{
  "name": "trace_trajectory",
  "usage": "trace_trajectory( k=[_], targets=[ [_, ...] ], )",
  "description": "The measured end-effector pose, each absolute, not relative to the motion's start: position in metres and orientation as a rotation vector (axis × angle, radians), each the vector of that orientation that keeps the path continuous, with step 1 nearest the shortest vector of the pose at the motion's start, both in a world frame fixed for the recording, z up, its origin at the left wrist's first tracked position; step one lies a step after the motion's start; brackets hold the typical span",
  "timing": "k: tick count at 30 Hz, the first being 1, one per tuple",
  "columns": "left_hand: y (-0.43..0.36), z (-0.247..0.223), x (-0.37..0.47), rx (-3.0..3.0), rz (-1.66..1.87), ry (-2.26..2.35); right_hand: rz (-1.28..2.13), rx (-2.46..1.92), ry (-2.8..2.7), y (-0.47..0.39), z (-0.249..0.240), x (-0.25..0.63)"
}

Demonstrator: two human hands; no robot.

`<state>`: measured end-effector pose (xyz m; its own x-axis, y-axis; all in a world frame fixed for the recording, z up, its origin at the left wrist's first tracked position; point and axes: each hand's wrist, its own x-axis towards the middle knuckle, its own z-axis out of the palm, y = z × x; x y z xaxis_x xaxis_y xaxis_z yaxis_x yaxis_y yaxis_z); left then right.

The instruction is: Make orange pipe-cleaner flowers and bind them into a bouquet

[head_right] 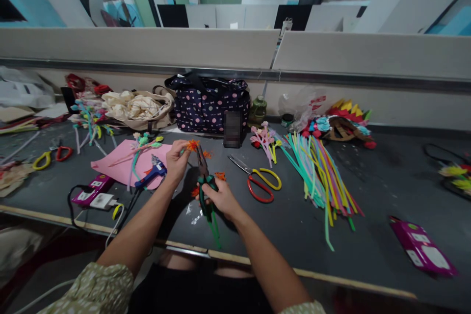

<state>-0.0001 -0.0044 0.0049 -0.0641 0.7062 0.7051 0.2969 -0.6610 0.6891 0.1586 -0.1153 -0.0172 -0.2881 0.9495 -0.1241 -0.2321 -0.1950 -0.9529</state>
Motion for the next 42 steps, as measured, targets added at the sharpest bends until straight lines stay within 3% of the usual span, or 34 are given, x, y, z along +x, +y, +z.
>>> trace_trajectory(
  k=[10, 42],
  targets=[
    [-0.001, -0.002, 0.000, 1.611, 1.778, 1.089, 1.752, -0.825, -1.024, -0.116, -0.008, 0.164],
    [-0.005, 0.004, 0.003, 1.640, 1.702, 0.923, 1.947, -0.748, -1.037, -0.120, -0.006, 0.166]
  ],
)
